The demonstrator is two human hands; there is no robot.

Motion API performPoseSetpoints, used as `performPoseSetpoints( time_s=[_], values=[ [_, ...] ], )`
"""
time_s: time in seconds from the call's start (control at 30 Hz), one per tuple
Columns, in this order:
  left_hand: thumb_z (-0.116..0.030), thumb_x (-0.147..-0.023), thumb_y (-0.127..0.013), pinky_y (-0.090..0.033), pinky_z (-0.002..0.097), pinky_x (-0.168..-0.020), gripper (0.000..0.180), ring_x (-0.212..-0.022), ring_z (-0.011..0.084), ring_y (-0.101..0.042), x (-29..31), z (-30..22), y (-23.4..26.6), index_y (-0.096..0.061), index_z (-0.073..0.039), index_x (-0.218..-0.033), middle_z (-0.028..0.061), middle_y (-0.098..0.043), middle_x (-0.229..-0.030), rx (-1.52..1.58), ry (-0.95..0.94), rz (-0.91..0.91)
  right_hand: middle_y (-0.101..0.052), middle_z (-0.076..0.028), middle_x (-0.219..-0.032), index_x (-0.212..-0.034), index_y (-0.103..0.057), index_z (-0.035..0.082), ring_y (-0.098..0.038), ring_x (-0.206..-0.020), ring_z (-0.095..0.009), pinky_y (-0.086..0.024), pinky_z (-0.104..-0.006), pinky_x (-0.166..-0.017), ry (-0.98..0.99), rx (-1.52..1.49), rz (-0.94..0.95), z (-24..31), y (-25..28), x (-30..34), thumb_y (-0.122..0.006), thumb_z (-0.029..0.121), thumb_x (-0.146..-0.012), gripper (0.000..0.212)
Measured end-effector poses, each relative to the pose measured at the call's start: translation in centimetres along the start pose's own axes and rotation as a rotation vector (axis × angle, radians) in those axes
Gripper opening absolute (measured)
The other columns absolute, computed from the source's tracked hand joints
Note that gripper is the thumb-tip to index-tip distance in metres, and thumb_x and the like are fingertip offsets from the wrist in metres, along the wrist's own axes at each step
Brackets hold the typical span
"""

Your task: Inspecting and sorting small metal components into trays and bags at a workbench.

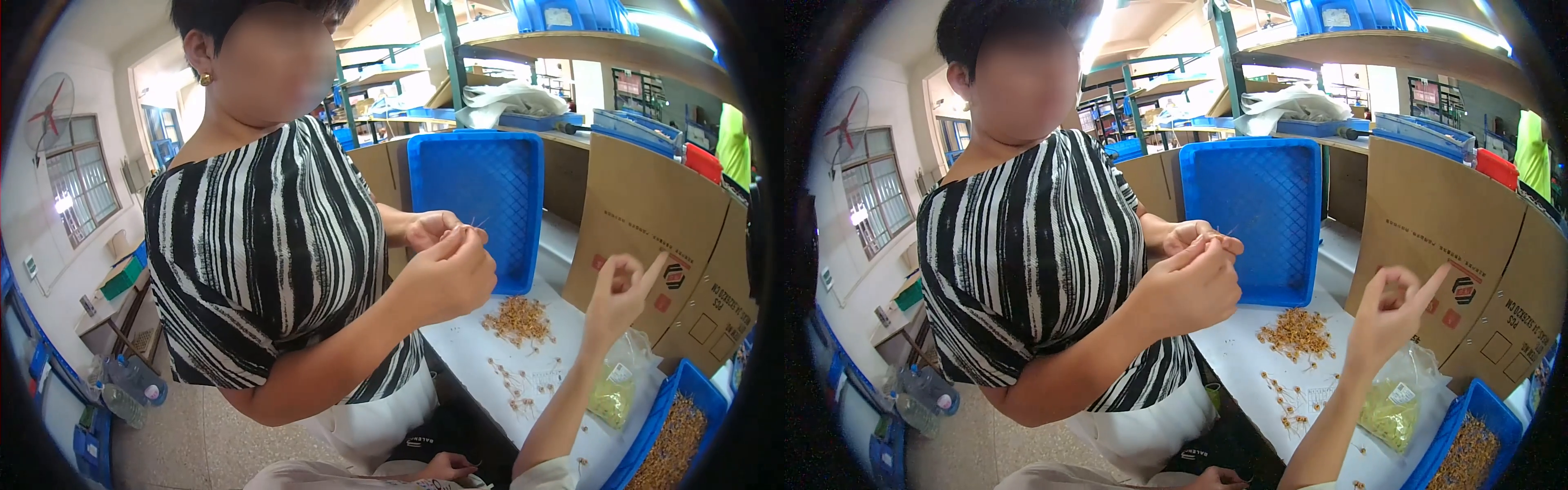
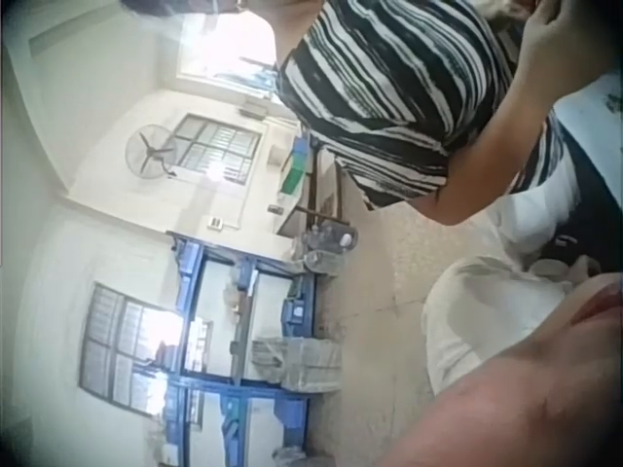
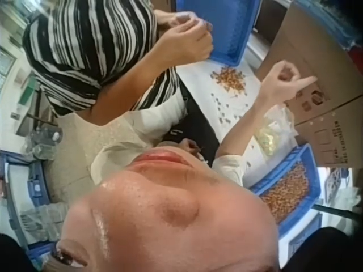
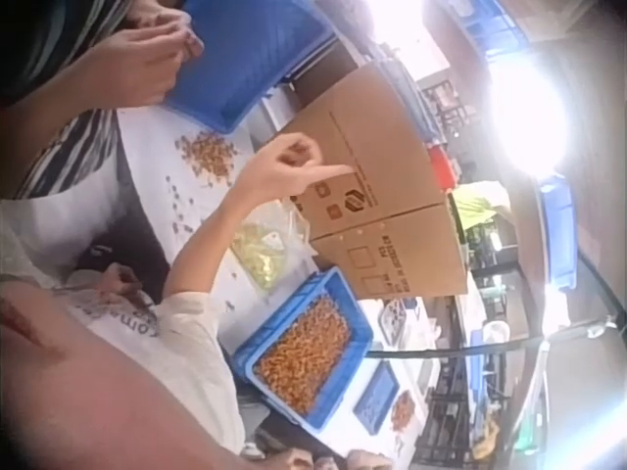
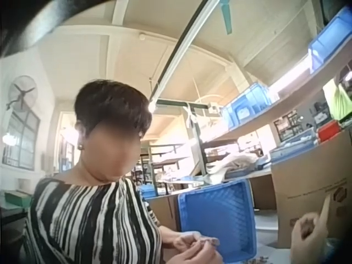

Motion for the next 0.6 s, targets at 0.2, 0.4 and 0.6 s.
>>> performPoseSetpoints(
  time_s=[0.2,0.4,0.6],
  values=[
    [-0.029,-0.092,-0.069,-0.045,0.0228,-0.072,0.027,-0.072,0.0135,-0.058,2.4,-1.6,0.8,-0.073,-0.003,-0.098,0.0064,-0.069,-0.081,0.059,0.010,-0.020,-0.060,-0.002,-0.091,-0.154,-0.020,-0.003,-0.041,-0.057,-0.006,-0.033,-0.0177,-0.052,-0.106,-0.007,0.202,-2.3,1.6,8.0,-0.058,-0.003,-0.085,0.079],
    [-0.025,-0.093,-0.069,-0.044,0.0212,-0.070,0.023,-0.071,0.0127,-0.058,3.4,-3.4,0.3,-0.072,-0.003,-0.098,0.0058,-0.068,-0.080,0.107,0.024,-0.024,-0.061,-0.001,-0.090,-0.154,-0.016,-0.003,-0.041,-0.055,-0.006,-0.032,-0.0172,-0.049,-0.137,-0.028,0.470,-3.8,4.9,15.7,-0.061,-0.005,-0.082,0.085],
    [-0.020,-0.093,-0.069,-0.044,0.0196,-0.067,0.019,-0.069,0.0120,-0.057,4.3,-4.7,-0.3,-0.071,-0.002,-0.098,0.0051,-0.067,-0.078,0.129,0.041,-0.047,-0.062,-0.004,-0.087,-0.152,-0.018,-0.005,-0.042,-0.053,-0.007,-0.033,-0.0173,-0.047,-0.189,-0.108,0.699,-3.3,8.7,22.2,-0.061,-0.006,-0.080,0.084]
  ],
)
Point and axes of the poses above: each hand's wrist, its own x-axis away from the middle knuckle, its own y-axis out of the back of the hand, z = x × y, the point moved 3 cm from there along -x, towards the middle knuckle
